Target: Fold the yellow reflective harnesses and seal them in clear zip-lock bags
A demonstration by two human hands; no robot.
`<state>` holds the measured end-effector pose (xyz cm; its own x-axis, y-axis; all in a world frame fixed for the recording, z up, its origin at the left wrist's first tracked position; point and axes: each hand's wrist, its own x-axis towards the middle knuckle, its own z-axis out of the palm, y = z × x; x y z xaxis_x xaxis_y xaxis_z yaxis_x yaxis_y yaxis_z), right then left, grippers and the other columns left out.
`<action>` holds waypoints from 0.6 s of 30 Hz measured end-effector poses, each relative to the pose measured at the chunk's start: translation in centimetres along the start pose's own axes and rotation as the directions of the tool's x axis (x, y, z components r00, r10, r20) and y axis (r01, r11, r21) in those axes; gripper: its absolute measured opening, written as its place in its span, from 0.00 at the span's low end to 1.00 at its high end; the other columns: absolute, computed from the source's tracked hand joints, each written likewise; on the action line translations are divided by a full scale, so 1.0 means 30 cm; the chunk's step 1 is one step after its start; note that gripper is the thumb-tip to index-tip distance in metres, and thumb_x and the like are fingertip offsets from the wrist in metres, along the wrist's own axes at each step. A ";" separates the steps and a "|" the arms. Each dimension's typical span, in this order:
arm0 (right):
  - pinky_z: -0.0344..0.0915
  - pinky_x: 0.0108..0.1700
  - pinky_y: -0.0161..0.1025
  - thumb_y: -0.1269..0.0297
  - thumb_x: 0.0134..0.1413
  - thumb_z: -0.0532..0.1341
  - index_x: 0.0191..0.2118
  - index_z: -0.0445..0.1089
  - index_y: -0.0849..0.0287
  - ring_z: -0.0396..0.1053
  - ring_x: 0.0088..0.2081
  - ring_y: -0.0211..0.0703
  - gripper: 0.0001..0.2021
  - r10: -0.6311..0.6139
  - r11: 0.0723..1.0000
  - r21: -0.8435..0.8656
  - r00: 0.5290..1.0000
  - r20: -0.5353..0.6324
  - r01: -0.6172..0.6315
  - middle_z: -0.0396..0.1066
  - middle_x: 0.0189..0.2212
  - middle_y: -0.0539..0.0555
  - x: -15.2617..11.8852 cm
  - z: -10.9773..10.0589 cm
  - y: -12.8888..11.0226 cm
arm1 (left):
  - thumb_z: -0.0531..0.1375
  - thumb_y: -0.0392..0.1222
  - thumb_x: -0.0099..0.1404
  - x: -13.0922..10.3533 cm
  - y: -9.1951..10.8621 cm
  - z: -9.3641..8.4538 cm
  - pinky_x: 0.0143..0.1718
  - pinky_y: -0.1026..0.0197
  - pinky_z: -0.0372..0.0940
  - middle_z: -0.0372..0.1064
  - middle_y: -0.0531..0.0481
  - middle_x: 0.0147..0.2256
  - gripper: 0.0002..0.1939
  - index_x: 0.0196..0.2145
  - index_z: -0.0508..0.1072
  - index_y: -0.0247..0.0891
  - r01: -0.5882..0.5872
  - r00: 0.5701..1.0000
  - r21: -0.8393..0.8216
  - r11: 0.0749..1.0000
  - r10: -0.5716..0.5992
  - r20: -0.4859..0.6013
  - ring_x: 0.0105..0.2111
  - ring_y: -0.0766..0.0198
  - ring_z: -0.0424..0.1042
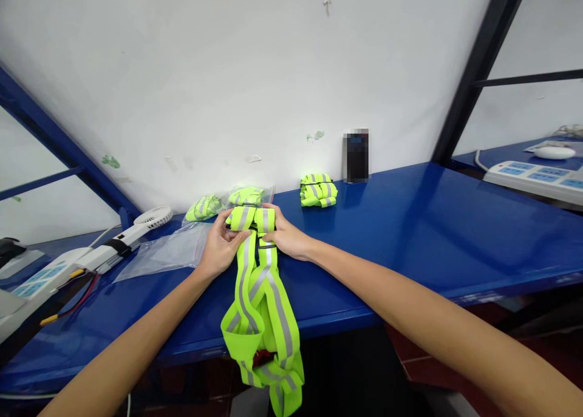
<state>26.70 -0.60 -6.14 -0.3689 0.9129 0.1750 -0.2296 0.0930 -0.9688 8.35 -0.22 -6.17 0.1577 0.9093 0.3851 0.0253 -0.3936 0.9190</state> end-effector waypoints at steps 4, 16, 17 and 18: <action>0.64 0.54 0.45 0.75 0.41 0.60 0.64 0.46 0.49 0.67 0.51 0.47 0.43 0.028 1.000 0.004 0.999 0.016 -0.029 0.67 0.50 0.52 -0.002 0.001 -0.004 | 0.69 0.43 0.55 0.000 -0.003 0.000 0.25 0.66 0.69 0.69 0.51 0.39 0.28 0.50 0.64 0.43 -0.015 1.000 0.010 1.000 0.015 -0.001 0.25 0.67 0.73; 0.69 0.33 0.37 0.77 0.40 0.64 0.57 0.53 0.50 0.69 0.30 0.39 0.37 0.170 0.945 0.303 0.974 -0.147 -0.119 0.69 0.31 0.46 -0.003 0.044 -0.027 | 0.66 0.39 0.57 0.012 0.003 0.007 0.26 0.69 0.60 0.60 0.58 0.30 0.18 0.42 0.62 0.42 -0.122 0.992 -0.012 0.992 0.121 -0.036 0.26 0.71 0.63; 0.69 0.34 0.38 0.76 0.40 0.65 0.57 0.54 0.51 0.70 0.31 0.39 0.36 0.172 0.942 0.317 0.972 -0.162 -0.113 0.70 0.31 0.47 -0.004 0.049 -0.027 | 0.66 0.39 0.58 0.013 0.005 0.006 0.26 0.69 0.59 0.60 0.58 0.29 0.17 0.41 0.62 0.42 -0.142 0.989 0.007 0.990 0.142 -0.042 0.26 0.71 0.62; 0.70 0.34 0.38 0.76 0.41 0.66 0.56 0.56 0.52 0.71 0.31 0.40 0.35 0.168 0.941 0.323 0.971 -0.171 -0.106 0.70 0.31 0.47 -0.007 0.053 -0.026 | 0.65 0.39 0.58 0.013 0.005 0.005 0.26 0.69 0.59 0.59 0.58 0.29 0.16 0.40 0.63 0.41 -0.157 0.987 0.026 0.987 0.158 -0.044 0.26 0.71 0.61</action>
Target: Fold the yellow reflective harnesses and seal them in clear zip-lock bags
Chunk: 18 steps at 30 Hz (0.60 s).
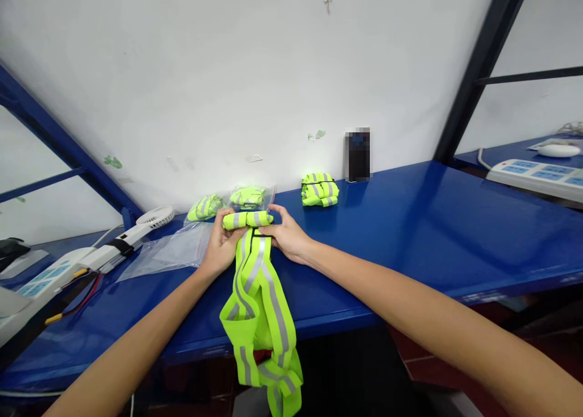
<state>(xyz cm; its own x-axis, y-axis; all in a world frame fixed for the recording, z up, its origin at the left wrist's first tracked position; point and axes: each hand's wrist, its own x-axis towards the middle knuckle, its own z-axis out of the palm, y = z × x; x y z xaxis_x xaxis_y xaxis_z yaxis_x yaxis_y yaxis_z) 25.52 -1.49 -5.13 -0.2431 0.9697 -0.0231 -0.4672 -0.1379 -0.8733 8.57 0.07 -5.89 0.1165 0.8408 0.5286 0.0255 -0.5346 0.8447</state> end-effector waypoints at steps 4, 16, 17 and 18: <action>0.70 0.32 0.39 0.71 0.46 0.67 0.59 0.56 0.53 0.71 0.28 0.40 0.34 -0.051 0.997 -0.055 0.998 0.038 0.053 0.70 0.26 0.46 -0.013 0.001 0.001 | 0.64 0.38 0.59 0.001 -0.015 -0.007 0.27 0.69 0.58 0.57 0.58 0.30 0.16 0.42 0.62 0.42 0.007 1.000 0.000 1.000 -0.007 0.010 0.27 0.71 0.59; 0.69 0.43 0.38 0.59 0.52 0.66 0.43 0.72 0.58 0.72 0.41 0.43 0.13 -0.013 1.000 0.016 0.988 0.151 0.010 0.74 0.39 0.53 -0.011 0.003 -0.025 | 0.60 0.38 0.63 -0.005 -0.008 -0.029 0.42 0.64 0.59 0.61 0.53 0.39 0.10 0.41 0.63 0.41 -0.064 0.996 0.093 0.994 0.058 0.072 0.39 0.65 0.63; 0.69 0.44 0.39 0.61 0.51 0.66 0.43 0.72 0.59 0.72 0.41 0.43 0.13 -0.008 1.000 0.017 0.990 0.138 0.006 0.75 0.39 0.53 -0.009 0.003 -0.028 | 0.61 0.38 0.62 -0.008 -0.011 -0.034 0.43 0.64 0.59 0.62 0.53 0.41 0.11 0.42 0.62 0.42 -0.041 0.995 0.067 0.997 0.035 0.098 0.40 0.65 0.63; 0.69 0.44 0.39 0.64 0.50 0.67 0.44 0.71 0.59 0.72 0.41 0.43 0.14 -0.007 1.000 0.016 0.992 0.126 0.005 0.75 0.39 0.54 -0.007 0.001 -0.033 | 0.61 0.38 0.61 -0.010 -0.015 -0.037 0.43 0.64 0.59 0.62 0.53 0.42 0.14 0.42 0.61 0.42 -0.006 0.992 0.030 1.000 0.002 0.130 0.40 0.64 0.64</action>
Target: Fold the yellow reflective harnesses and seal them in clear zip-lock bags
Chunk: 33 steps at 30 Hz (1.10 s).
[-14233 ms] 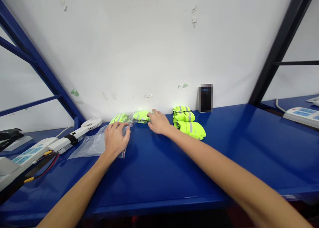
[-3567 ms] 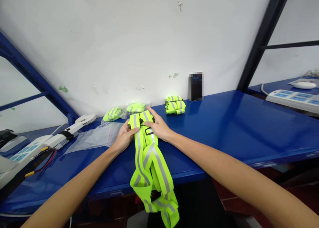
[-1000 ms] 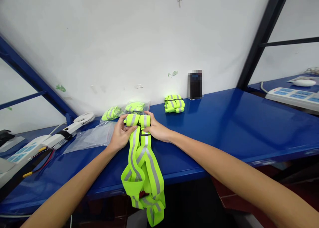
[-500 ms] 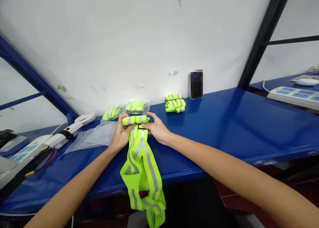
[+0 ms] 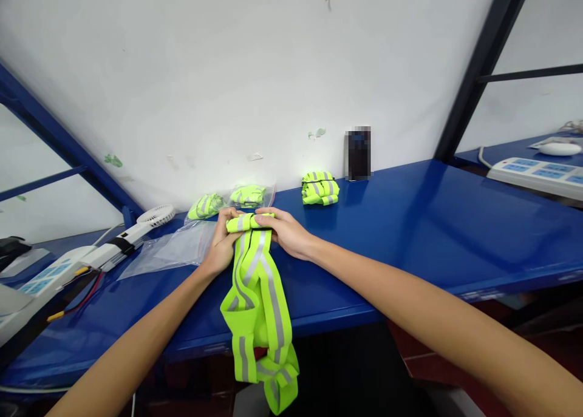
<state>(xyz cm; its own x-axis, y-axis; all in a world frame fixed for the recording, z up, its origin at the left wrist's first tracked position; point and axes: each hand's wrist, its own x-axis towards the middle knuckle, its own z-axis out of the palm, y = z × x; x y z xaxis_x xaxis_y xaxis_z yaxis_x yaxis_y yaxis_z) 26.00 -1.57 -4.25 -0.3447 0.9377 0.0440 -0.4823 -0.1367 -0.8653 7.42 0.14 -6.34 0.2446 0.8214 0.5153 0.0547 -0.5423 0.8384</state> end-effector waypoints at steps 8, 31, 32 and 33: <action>0.71 0.38 0.42 0.75 0.38 0.69 0.61 0.56 0.47 0.73 0.35 0.43 0.42 -0.061 0.996 -0.074 0.998 -0.033 0.058 0.74 0.37 0.49 0.017 -0.047 -0.018 | 0.65 0.42 0.59 -0.004 0.007 0.046 0.48 0.55 0.65 0.68 0.51 0.48 0.36 0.59 0.50 0.51 0.288 0.957 -0.384 0.877 -0.277 0.085 0.46 0.57 0.72; 0.70 0.50 0.48 0.72 0.41 0.69 0.47 0.61 0.56 0.72 0.47 0.49 0.25 -0.191 0.901 -0.392 0.981 0.021 0.184 0.73 0.43 0.53 0.020 -0.062 0.046 | 0.71 0.44 0.53 0.007 -0.013 0.041 0.44 0.53 0.71 0.77 0.45 0.43 0.24 0.45 0.70 0.37 0.260 0.964 -0.240 0.935 -0.267 0.004 0.42 0.53 0.76; 0.70 0.50 0.48 0.72 0.40 0.69 0.47 0.61 0.56 0.72 0.46 0.49 0.26 -0.197 0.899 -0.395 0.980 0.027 0.192 0.73 0.43 0.53 0.023 -0.065 0.049 | 0.71 0.44 0.53 0.005 -0.011 0.044 0.44 0.54 0.71 0.77 0.46 0.42 0.24 0.45 0.70 0.37 0.250 0.967 -0.227 0.941 -0.255 0.004 0.42 0.54 0.77; 0.69 0.50 0.48 0.72 0.40 0.69 0.47 0.62 0.56 0.72 0.46 0.49 0.26 -0.205 0.895 -0.396 0.978 0.039 0.204 0.73 0.43 0.53 0.026 -0.068 0.051 | 0.70 0.44 0.53 0.003 -0.009 0.047 0.43 0.55 0.71 0.77 0.46 0.42 0.24 0.45 0.69 0.37 0.239 0.970 -0.218 0.946 -0.244 0.004 0.41 0.54 0.77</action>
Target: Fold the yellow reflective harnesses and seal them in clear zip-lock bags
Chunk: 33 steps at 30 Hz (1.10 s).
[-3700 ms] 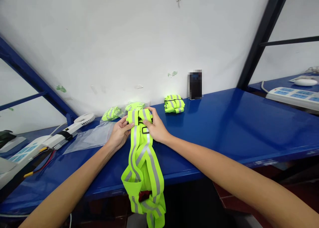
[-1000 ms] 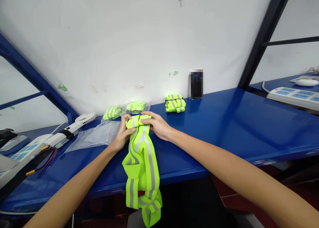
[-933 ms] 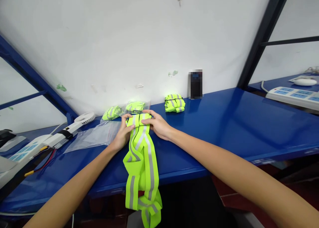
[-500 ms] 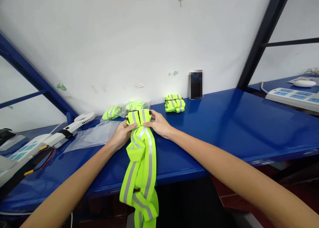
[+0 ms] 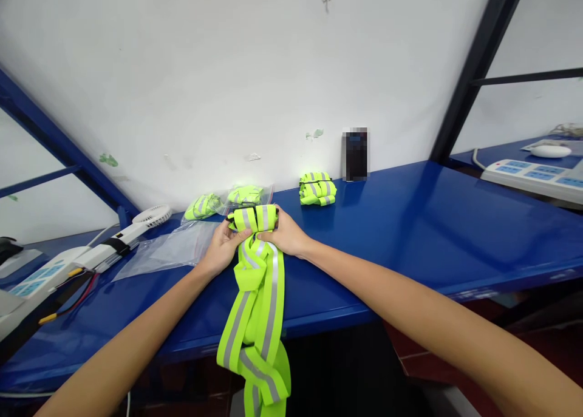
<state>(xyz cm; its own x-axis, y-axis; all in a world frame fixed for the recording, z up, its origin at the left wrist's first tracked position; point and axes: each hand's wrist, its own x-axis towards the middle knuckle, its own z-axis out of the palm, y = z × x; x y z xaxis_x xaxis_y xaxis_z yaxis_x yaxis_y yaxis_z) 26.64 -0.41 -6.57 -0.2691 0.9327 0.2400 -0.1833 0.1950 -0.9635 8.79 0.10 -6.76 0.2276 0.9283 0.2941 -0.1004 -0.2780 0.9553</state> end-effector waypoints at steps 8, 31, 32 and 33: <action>0.68 0.50 0.44 0.70 0.42 0.71 0.62 0.55 0.51 0.70 0.45 0.46 0.41 -0.079 0.996 0.047 0.997 0.008 0.079 0.71 0.43 0.51 -0.011 0.005 -0.016 | 0.66 0.44 0.59 -0.020 -0.002 0.013 0.34 0.61 0.71 0.74 0.48 0.41 0.22 0.49 0.65 0.41 -0.081 0.996 0.086 0.993 0.079 0.028 0.36 0.59 0.76; 0.66 0.49 0.41 0.58 0.47 0.69 0.45 0.73 0.54 0.71 0.42 0.42 0.17 -0.093 0.979 0.177 0.995 -0.026 0.096 0.74 0.40 0.50 0.022 -0.020 -0.046 | 0.70 0.39 0.54 -0.003 0.043 0.000 0.48 0.54 0.68 0.76 0.45 0.43 0.30 0.54 0.67 0.38 0.282 0.959 -0.259 0.924 -0.268 0.091 0.43 0.56 0.76; 0.66 0.48 0.40 0.57 0.48 0.68 0.45 0.73 0.54 0.71 0.42 0.42 0.17 -0.106 0.983 0.146 0.994 -0.029 0.109 0.74 0.41 0.51 0.018 -0.018 -0.051 | 0.70 0.40 0.54 -0.004 0.045 0.000 0.48 0.53 0.69 0.76 0.43 0.43 0.27 0.51 0.70 0.35 0.318 0.947 -0.248 0.915 -0.294 0.131 0.42 0.55 0.76; 0.66 0.48 0.40 0.57 0.49 0.68 0.46 0.73 0.53 0.70 0.43 0.43 0.17 -0.119 0.986 0.111 0.993 -0.023 0.121 0.73 0.41 0.51 0.013 -0.016 -0.056 | 0.70 0.41 0.55 -0.005 0.046 0.001 0.47 0.53 0.70 0.77 0.41 0.42 0.25 0.49 0.72 0.34 0.348 0.935 -0.238 0.907 -0.316 0.162 0.42 0.54 0.77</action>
<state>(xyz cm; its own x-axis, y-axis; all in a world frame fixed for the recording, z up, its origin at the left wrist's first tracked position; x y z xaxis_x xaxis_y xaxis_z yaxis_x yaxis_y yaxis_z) 27.30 -0.23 -4.90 -0.2236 0.9095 0.3503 -0.3186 0.2715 -0.9082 8.64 -0.43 -5.50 0.4010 0.9158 -0.0225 -0.2424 0.1298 0.9615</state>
